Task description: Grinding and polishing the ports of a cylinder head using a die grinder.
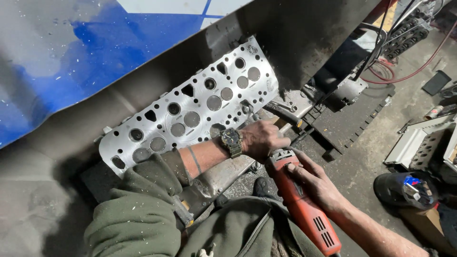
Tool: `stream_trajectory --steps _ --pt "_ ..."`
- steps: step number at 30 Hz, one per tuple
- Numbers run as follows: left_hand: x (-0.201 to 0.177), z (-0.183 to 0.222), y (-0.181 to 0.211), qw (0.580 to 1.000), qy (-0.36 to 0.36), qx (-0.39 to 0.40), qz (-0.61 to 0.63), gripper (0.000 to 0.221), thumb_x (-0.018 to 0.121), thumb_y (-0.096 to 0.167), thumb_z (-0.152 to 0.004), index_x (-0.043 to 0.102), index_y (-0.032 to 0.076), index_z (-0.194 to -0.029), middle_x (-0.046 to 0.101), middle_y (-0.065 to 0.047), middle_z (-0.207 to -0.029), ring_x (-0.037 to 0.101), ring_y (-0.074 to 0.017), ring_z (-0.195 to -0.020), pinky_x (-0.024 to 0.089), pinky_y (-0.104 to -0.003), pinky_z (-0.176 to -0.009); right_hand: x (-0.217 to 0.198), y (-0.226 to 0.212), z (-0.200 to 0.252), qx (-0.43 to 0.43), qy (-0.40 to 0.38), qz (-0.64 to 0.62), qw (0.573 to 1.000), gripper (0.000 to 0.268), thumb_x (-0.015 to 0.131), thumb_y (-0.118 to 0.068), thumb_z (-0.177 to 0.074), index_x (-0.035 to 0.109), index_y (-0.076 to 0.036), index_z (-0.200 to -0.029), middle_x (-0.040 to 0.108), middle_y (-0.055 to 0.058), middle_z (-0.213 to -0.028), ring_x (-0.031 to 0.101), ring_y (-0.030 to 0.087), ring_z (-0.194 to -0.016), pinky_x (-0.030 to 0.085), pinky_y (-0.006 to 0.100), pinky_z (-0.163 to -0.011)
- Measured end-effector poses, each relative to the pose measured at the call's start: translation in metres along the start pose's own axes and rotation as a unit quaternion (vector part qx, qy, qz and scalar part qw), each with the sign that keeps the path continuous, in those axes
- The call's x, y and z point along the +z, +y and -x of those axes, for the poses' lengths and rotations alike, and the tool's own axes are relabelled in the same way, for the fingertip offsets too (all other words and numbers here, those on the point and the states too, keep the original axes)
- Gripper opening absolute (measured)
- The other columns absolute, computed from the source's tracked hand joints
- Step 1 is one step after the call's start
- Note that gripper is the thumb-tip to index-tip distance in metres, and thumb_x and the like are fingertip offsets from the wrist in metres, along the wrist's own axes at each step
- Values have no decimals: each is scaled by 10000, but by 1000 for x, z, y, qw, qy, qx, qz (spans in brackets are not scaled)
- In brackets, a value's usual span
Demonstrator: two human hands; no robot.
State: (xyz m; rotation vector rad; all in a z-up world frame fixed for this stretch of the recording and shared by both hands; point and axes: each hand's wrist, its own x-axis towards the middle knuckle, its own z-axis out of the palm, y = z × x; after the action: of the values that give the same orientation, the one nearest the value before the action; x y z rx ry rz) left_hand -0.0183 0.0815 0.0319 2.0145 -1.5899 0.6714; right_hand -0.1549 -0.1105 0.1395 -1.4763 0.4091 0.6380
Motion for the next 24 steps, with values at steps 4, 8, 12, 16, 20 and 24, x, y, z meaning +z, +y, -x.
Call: stream_trajectory --steps 4,8,12,16,20,24 --pt "4 -2 -1 1000 7 2 -1 629 657 773 -906 393 222 -758 401 99 -483 354 -133 -456 451 -329 -567 -8 -2 -5 13 13 26 1000 761 624 -203 -925 416 -90 -1648 700 234 -1377 708 349 -934 597 461 -727" --pt "8 -4 -2 1000 10 -10 0 134 594 175 -855 478 197 -791 446 58 -471 353 -152 -470 446 -333 -609 -9 -11 -4 6 5 49 999 740 609 -172 -928 435 -102 -1644 690 205 -1433 702 322 -1035 597 449 -815" --pt "15 -4 -5 999 29 -10 -15 358 592 479 -990 477 208 -787 384 90 -473 333 -123 -447 410 -316 -537 -15 -18 -8 -5 -27 78 997 727 600 -180 -937 444 -104 -1643 718 213 -1379 716 320 -998 617 460 -795" --pt "10 -7 -3 999 10 -33 -12 230 639 249 -853 423 208 -785 375 94 -470 345 -130 -445 411 -310 -527 -12 -32 -5 42 3 78 996 766 611 -181 -907 441 -156 -1654 691 219 -1439 712 377 -1025 600 506 -804" --pt "12 -8 -5 998 28 -38 -30 185 571 161 -859 414 203 -770 344 83 -464 332 -129 -445 435 -309 -548 -19 -34 -8 29 -26 44 998 707 629 -151 -927 484 -113 -1618 734 245 -1262 688 352 -807 575 467 -628" --pt "7 -13 -4 997 44 -49 -31 227 570 141 -850 379 205 -745 390 62 -489 363 -137 -474 473 -320 -591 -33 -28 -18 22 -43 33 998 662 607 -105 -939 522 -78 -1595 745 225 -1304 699 320 -887 586 448 -661"
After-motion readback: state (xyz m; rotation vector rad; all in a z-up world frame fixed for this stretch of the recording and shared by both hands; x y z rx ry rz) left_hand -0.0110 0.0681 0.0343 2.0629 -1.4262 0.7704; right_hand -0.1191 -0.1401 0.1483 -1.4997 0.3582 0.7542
